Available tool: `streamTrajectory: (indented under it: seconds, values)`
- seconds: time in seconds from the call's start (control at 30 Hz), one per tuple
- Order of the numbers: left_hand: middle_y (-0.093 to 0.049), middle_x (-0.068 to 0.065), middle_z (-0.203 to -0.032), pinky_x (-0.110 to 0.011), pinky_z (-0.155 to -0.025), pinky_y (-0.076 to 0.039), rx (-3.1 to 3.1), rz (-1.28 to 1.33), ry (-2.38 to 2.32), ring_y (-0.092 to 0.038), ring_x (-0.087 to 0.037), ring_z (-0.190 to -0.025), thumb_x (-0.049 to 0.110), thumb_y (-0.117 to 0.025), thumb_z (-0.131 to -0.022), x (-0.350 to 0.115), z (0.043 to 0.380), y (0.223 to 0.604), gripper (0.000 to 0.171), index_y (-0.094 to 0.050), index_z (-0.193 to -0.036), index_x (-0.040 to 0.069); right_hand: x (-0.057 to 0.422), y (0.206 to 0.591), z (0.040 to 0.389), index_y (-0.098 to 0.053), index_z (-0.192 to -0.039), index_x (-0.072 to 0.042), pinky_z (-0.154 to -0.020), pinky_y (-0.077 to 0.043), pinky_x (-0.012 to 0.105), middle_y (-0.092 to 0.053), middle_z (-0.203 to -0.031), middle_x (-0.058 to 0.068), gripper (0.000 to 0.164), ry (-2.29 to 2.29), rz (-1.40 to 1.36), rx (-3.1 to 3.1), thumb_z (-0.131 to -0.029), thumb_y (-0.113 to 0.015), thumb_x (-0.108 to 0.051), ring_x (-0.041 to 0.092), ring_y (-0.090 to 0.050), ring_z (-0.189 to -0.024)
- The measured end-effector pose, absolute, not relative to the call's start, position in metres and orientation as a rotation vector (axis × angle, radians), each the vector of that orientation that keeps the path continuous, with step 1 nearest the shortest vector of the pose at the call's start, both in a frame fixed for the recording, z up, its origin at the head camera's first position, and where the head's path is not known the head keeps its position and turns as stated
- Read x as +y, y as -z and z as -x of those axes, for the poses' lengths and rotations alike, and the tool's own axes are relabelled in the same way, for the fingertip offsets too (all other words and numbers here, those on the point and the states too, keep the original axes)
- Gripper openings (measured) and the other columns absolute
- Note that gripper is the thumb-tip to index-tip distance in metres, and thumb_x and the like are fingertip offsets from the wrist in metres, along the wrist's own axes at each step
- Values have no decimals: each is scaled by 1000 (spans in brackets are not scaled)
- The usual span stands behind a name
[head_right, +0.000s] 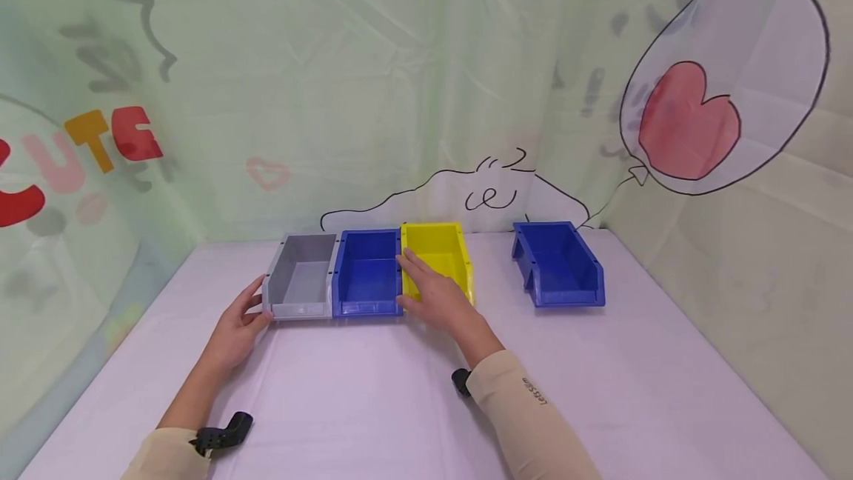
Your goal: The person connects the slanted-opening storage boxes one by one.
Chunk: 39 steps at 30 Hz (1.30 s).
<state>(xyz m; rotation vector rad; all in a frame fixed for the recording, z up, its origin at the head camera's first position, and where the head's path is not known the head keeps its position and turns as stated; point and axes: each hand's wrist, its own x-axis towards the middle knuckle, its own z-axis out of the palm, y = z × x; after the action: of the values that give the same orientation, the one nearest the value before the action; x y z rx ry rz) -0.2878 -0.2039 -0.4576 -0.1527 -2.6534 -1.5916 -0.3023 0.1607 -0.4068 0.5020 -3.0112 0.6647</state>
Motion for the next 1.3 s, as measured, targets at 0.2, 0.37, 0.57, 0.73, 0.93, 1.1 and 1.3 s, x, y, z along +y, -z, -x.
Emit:
streamTrajectory:
  seconds: [0.2,0.37,0.57,0.73,0.93,1.1,1.3]
  values:
    - [-36,-27,-162,-55,-114,-45,-2656,156,1586,-55,-45,-136,8,-52,-107,-204,288,457,71,-18,-167,23,160,410,303,-18,-167,-29,-119,-41,51,-13,-175,-5,84,-679,-482,-3061,-100,-68,-39,34,-42,-150]
    - [-37,-27,-161,-55,-112,-47,-2656,171,1563,-55,-45,-136,9,-52,-107,-204,289,458,72,-17,-167,24,160,411,304,-13,-168,-28,-121,-38,51,-9,-175,-4,85,-682,-484,-3088,-102,-65,-40,34,-40,-152]
    - [-38,-27,-161,-54,-111,-48,-2644,177,1577,-56,-45,-135,8,-52,-106,-204,289,459,71,-18,-167,24,159,410,304,-10,-168,-28,-123,-34,51,-6,-176,-5,85,-700,-462,-3116,-103,-64,-40,33,-35,-154]
    - [-39,-27,-160,-55,-111,-48,-2648,168,1577,-56,-44,-135,9,-52,-106,-204,290,461,71,-19,-167,25,158,410,302,-11,-168,-28,-124,-34,51,-6,-176,-6,85,-705,-453,-3121,-102,-64,-40,32,-34,-155]
    - [-39,-26,-161,-55,-112,-47,-2643,171,1581,-56,-44,-135,9,-52,-106,-206,290,461,71,-19,-167,26,157,410,301,-11,-168,-28,-123,-35,50,-6,-176,-6,85,-695,-435,-3119,-102,-64,-40,32,-36,-154]
    - [-39,-27,-160,-54,-112,-46,-2642,174,1588,-56,-44,-135,7,-52,-107,-206,289,458,71,-19,-167,24,156,414,300,-9,-168,-32,-121,-39,49,-3,-175,-11,84,-685,-425,-3116,-103,-62,-42,31,-39,-152]
    - [-38,-27,-160,-54,-113,-46,-2648,169,1586,-56,-44,-134,8,-52,-107,-205,287,457,71,-18,-167,23,158,419,300,-9,-168,-32,-121,-38,50,-4,-175,-11,83,-700,-438,-3089,-104,-61,-42,31,-38,-153]
